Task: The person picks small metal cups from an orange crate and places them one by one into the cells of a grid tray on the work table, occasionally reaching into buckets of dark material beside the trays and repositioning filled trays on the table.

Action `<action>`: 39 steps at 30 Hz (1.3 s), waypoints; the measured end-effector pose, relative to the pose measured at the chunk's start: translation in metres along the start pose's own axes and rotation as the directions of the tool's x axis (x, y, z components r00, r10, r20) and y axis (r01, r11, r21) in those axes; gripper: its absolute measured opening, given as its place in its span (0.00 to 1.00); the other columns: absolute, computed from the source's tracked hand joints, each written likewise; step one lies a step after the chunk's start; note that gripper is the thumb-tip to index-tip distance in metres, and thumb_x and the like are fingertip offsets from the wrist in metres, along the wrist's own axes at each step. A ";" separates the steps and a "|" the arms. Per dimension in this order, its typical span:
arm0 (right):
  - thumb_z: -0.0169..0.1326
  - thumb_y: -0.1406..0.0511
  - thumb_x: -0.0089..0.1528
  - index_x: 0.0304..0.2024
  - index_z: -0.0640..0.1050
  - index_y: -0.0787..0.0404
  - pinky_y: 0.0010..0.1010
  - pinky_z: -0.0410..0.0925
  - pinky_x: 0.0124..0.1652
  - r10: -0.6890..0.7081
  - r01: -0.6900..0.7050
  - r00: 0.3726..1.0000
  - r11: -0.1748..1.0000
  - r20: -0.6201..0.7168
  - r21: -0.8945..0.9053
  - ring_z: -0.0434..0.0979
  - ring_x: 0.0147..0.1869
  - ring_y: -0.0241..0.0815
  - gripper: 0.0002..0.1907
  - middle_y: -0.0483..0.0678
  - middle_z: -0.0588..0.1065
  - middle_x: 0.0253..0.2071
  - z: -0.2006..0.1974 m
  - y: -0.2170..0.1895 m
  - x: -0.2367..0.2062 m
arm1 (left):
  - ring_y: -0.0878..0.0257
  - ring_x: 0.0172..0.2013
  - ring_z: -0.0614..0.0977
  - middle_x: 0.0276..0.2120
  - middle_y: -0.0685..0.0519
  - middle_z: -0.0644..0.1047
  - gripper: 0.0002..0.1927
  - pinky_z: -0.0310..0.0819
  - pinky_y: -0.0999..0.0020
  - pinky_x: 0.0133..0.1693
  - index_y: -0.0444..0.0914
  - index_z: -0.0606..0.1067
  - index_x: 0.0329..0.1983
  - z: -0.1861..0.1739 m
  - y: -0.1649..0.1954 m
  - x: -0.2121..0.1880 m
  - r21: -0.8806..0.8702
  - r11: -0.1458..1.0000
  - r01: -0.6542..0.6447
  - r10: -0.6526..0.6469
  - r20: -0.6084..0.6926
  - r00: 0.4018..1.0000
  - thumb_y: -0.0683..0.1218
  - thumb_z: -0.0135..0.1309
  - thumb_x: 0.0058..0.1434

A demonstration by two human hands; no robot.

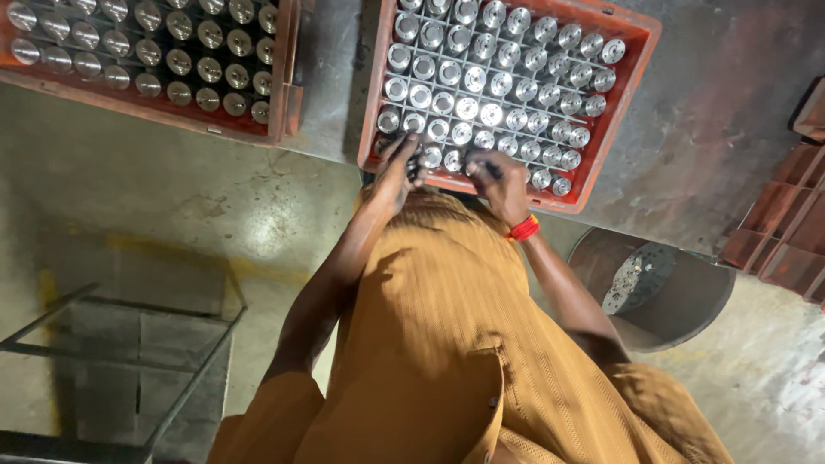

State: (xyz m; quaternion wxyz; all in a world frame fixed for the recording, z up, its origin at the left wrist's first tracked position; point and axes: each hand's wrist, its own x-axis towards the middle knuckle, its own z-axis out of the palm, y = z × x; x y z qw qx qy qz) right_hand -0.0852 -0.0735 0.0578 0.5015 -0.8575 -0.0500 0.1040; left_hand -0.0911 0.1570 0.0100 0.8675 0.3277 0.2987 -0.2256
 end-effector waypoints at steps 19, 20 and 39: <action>0.54 0.61 0.70 0.52 0.82 0.54 0.22 0.70 0.38 0.260 -0.333 0.939 0.853 0.225 0.401 0.77 0.37 0.28 0.11 0.39 0.81 0.35 0.023 0.010 0.018 | 0.76 0.20 0.67 0.25 0.63 0.71 0.18 0.54 0.80 0.18 0.46 0.69 0.61 0.045 0.000 -0.011 0.417 0.907 -0.065 0.008 0.138 0.990 0.49 0.52 0.68; 0.57 0.62 0.68 0.50 0.82 0.57 0.23 0.70 0.39 0.214 -0.263 0.962 0.893 0.168 0.366 0.77 0.38 0.30 0.10 0.41 0.81 0.36 0.024 0.013 0.019 | 0.75 0.19 0.67 0.24 0.62 0.70 0.17 0.54 0.80 0.18 0.45 0.70 0.59 0.047 -0.002 -0.007 0.424 0.905 -0.032 -0.011 0.101 0.995 0.49 0.52 0.68; 0.59 0.60 0.67 0.48 0.83 0.60 0.28 0.71 0.42 0.118 -0.113 0.993 0.976 -0.020 0.186 0.78 0.40 0.34 0.12 0.44 0.82 0.39 0.017 0.003 0.049 | 0.73 0.17 0.66 0.21 0.59 0.68 0.22 0.55 0.77 0.17 0.45 0.68 0.59 0.028 0.000 0.005 0.411 0.908 -0.075 0.031 0.113 0.993 0.61 0.42 0.71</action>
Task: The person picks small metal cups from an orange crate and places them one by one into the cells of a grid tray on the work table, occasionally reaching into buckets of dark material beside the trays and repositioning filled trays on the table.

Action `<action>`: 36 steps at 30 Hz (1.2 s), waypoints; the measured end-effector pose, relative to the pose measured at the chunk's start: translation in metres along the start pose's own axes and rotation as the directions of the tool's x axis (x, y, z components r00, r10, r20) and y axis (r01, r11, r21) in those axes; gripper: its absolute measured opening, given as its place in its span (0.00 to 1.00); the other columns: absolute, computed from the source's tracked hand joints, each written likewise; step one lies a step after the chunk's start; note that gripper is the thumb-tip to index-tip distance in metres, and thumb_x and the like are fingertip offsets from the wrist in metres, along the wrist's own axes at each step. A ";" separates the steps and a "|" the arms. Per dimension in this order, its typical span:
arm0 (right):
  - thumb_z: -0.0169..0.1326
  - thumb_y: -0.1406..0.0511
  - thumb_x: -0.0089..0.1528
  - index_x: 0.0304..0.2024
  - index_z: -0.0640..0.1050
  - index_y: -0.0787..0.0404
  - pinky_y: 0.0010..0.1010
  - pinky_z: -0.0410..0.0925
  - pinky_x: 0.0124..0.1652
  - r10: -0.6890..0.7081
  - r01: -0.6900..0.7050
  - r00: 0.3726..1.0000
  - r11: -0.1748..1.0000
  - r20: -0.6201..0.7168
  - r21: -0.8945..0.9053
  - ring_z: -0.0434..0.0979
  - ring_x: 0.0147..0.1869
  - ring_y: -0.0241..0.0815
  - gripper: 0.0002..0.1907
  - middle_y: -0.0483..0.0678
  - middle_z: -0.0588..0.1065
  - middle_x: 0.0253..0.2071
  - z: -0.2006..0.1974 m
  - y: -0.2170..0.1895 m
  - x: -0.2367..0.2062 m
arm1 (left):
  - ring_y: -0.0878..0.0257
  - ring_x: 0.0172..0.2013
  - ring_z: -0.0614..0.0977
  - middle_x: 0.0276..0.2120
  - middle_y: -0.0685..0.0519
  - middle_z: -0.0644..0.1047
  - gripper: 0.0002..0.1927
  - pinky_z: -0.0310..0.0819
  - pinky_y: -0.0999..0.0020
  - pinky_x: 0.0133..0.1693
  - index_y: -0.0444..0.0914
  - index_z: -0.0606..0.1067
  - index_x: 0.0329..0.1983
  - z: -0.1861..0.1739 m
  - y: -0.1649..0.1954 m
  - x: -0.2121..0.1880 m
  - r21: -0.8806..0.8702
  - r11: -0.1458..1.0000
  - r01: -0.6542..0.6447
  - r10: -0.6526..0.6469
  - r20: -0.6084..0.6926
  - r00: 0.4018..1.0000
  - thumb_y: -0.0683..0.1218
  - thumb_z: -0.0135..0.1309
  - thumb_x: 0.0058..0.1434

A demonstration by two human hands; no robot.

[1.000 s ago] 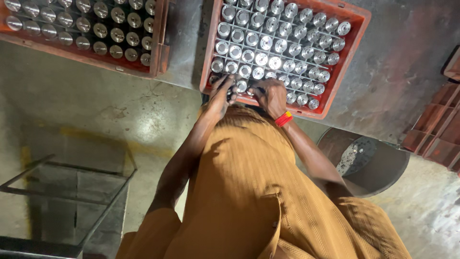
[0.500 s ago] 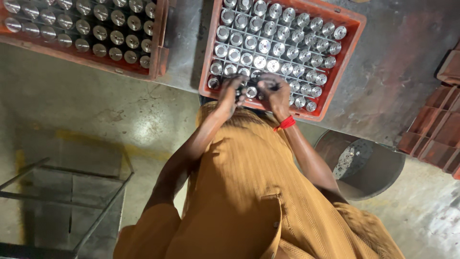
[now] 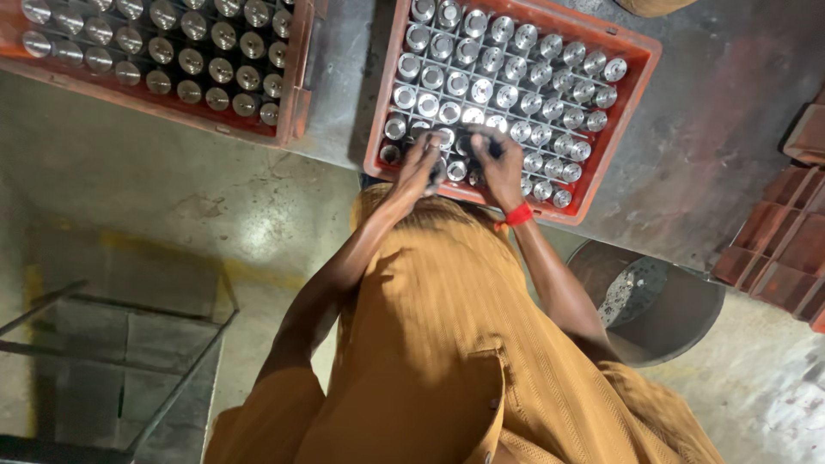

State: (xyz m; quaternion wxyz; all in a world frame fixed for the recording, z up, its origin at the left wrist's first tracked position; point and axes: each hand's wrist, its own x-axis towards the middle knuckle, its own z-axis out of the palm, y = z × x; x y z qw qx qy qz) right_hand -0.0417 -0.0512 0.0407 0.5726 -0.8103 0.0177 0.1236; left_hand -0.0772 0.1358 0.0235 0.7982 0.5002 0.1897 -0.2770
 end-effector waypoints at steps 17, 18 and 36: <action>0.67 0.61 0.63 0.41 0.87 0.59 0.37 0.67 0.36 -0.190 0.107 0.978 0.816 -0.088 -0.568 0.77 0.34 0.47 0.09 0.54 0.82 0.33 -0.011 -0.018 0.043 | 0.70 0.23 0.72 0.26 0.58 0.72 0.09 0.59 0.76 0.20 0.40 0.75 0.47 -0.015 -0.001 0.016 -0.339 0.939 -0.058 0.015 -0.126 0.992 0.49 0.50 0.71; 0.65 0.60 0.64 0.43 0.86 0.58 0.35 0.67 0.37 -0.059 0.006 0.995 0.849 -0.083 -0.529 0.78 0.34 0.46 0.10 0.53 0.82 0.34 -0.011 -0.020 0.045 | 0.70 0.23 0.72 0.26 0.58 0.72 0.07 0.59 0.76 0.21 0.39 0.74 0.47 -0.012 0.001 0.015 -0.345 0.936 -0.066 0.029 -0.110 0.994 0.47 0.51 0.71; 0.67 0.67 0.63 0.42 0.81 0.63 0.29 0.72 0.47 -0.097 0.093 0.993 0.994 0.069 0.056 0.79 0.43 0.36 0.08 0.48 0.81 0.40 -0.017 -0.020 0.044 | 0.73 0.20 0.64 0.27 0.57 0.69 0.14 0.52 0.79 0.19 0.40 0.71 0.55 0.003 0.016 0.039 -0.222 0.975 0.015 -0.002 0.058 0.998 0.53 0.50 0.74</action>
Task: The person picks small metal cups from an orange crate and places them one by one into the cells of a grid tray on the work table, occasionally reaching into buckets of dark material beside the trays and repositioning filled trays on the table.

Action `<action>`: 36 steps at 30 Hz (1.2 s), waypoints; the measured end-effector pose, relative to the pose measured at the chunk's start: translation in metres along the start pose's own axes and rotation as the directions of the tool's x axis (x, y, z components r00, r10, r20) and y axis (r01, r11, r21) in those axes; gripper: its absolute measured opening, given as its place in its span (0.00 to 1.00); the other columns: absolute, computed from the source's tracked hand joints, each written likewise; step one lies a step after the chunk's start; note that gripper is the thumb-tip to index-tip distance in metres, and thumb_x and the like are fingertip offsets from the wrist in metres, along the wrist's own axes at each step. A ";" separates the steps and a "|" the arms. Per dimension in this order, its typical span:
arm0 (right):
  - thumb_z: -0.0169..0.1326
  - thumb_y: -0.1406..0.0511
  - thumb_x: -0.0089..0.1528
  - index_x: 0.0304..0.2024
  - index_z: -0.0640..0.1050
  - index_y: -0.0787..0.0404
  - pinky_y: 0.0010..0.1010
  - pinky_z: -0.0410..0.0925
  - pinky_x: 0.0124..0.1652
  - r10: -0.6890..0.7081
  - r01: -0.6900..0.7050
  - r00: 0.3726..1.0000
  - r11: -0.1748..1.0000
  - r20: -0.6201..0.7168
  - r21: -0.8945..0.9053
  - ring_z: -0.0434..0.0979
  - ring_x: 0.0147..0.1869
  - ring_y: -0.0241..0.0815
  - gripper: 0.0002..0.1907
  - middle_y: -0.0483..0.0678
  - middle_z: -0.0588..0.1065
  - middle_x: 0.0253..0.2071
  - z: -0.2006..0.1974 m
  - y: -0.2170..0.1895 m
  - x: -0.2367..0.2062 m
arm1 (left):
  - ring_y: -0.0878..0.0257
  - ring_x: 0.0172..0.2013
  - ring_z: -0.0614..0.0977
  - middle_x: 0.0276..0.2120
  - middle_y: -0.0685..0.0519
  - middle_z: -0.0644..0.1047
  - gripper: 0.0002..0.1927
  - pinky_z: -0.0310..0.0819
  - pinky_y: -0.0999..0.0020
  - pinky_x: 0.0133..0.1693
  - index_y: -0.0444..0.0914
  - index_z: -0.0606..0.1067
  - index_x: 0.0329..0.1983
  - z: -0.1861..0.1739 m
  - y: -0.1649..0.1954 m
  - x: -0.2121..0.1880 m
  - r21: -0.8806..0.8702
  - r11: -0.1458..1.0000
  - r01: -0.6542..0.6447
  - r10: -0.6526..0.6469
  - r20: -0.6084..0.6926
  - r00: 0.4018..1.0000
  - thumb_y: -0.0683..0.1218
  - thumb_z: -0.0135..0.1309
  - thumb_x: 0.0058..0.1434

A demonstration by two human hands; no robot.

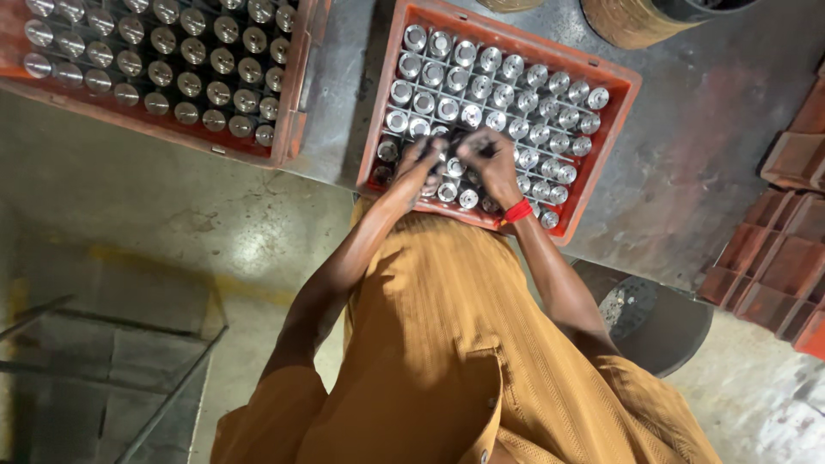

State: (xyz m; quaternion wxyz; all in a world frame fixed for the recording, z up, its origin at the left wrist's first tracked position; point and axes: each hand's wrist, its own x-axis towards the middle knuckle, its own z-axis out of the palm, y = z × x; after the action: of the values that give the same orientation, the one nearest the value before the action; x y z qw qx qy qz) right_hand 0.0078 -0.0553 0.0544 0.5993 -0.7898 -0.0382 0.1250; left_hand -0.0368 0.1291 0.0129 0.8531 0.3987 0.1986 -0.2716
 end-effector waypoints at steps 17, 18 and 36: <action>0.64 0.63 0.63 0.50 0.83 0.59 0.29 0.71 0.45 -0.016 -0.007 0.991 0.986 -0.132 -0.167 0.80 0.42 0.37 0.13 0.50 0.83 0.43 -0.004 -0.014 0.031 | 0.77 0.24 0.66 0.30 0.63 0.70 0.15 0.56 0.82 0.23 0.43 0.72 0.59 0.003 0.023 0.007 -0.133 0.987 -0.094 0.102 0.048 0.994 0.49 0.53 0.71; 0.62 0.64 0.66 0.54 0.81 0.58 0.28 0.70 0.46 0.071 -0.070 0.997 0.997 -0.030 0.029 0.77 0.43 0.35 0.15 0.49 0.82 0.46 0.000 -0.013 0.023 | 0.78 0.24 0.65 0.31 0.64 0.69 0.17 0.55 0.83 0.23 0.46 0.71 0.61 0.005 0.025 0.008 -0.114 0.988 -0.101 0.114 0.115 0.987 0.48 0.53 0.69; 0.68 0.62 0.62 0.40 0.87 0.56 0.44 0.69 0.41 -0.258 0.101 0.950 0.787 -0.176 -0.609 0.76 0.32 0.46 0.07 0.50 0.83 0.34 -0.018 -0.046 0.085 | 0.75 0.25 0.68 0.30 0.61 0.69 0.16 0.58 0.81 0.25 0.38 0.79 0.57 0.004 0.028 0.007 0.047 0.979 -0.197 0.201 -0.101 0.974 0.50 0.55 0.73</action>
State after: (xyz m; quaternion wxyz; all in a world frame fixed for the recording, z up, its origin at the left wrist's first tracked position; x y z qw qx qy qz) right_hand 0.0984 -0.0414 0.0901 0.3318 -0.9389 -0.0751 -0.0517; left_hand -0.0137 0.1383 0.0274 0.8569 0.4459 0.1975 -0.1671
